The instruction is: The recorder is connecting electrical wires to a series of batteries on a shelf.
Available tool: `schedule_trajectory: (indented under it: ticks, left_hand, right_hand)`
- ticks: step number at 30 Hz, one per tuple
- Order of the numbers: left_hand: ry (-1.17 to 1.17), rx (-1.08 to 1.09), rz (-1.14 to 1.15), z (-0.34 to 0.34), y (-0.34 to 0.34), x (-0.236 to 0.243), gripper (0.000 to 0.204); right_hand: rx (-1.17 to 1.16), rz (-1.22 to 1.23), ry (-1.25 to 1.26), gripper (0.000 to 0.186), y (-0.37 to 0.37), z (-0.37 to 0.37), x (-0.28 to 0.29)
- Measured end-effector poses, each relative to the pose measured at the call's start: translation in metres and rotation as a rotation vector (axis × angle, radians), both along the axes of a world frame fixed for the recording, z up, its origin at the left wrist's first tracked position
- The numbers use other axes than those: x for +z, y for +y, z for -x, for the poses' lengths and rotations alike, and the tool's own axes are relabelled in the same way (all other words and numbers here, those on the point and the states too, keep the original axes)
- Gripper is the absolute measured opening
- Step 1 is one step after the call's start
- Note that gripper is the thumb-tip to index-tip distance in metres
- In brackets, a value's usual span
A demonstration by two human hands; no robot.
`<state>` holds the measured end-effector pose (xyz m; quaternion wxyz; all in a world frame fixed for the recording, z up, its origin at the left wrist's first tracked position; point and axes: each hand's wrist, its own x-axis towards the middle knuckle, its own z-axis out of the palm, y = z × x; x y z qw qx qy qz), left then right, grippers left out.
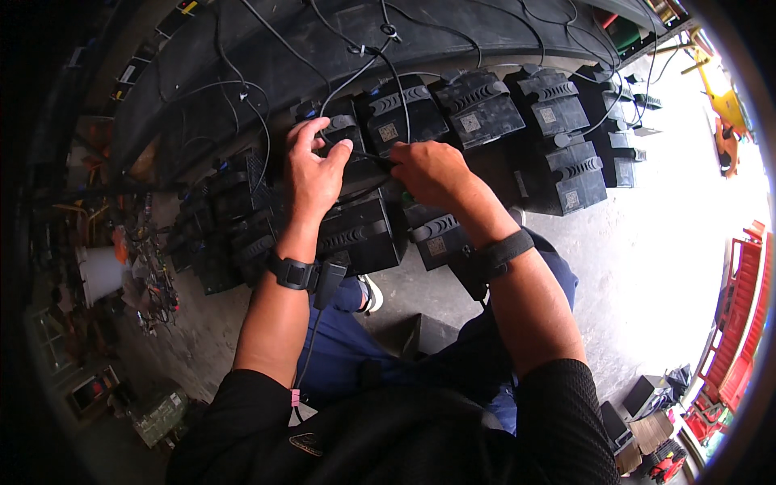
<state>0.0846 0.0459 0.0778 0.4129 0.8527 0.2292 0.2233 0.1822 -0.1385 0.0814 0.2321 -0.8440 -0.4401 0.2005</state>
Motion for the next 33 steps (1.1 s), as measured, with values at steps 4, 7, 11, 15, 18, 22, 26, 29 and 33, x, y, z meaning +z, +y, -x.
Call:
schedule_trajectory:
  ticks: [4, 7, 11, 15, 18, 22, 26, 29, 33]
  left_hand:
    - [-0.186, -0.011, -0.301, 0.006, -0.012, 0.013, 0.037]
    - [-0.08, -0.252, 0.041, 0.011, -0.031, 0.012, 0.043]
    - [0.051, -0.398, -0.104, 0.016, -0.047, -0.003, 0.057]
    - [0.105, -0.392, -0.179, 0.015, -0.052, -0.003, 0.054]
    - [0.199, -0.389, -0.21, 0.014, -0.048, 0.001, 0.047]
    - [0.215, -0.381, -0.189, 0.015, -0.042, -0.003, 0.038]
    - [0.266, -0.386, -0.192, 0.017, -0.04, -0.002, 0.033]
    - [0.306, -0.384, -0.208, 0.018, -0.038, -0.001, 0.034]
    - [0.379, -0.395, -0.236, 0.02, -0.034, 0.003, 0.038]
  right_hand:
    - [-0.004, 0.02, -0.014, 0.019, -0.002, 0.0, -0.001]
    - [0.014, 0.045, -0.041, 0.02, -0.001, 0.0, -0.001]
    - [0.01, -0.007, -0.058, 0.02, 0.0, 0.0, -0.006]
    - [-0.007, -0.033, -0.021, 0.02, -0.001, 0.0, -0.007]
    - [-0.011, 0.028, 0.004, 0.022, 0.002, 0.001, 0.0]
    - [-0.029, 0.06, 0.026, 0.023, 0.002, 0.0, 0.002]
    - [-0.022, 0.013, 0.026, 0.024, -0.002, 0.001, 0.0]
    - [-0.015, -0.02, -0.062, 0.021, -0.004, 0.001, -0.003]
    - [-0.032, 0.044, -0.099, 0.021, -0.002, 0.001, -0.004]
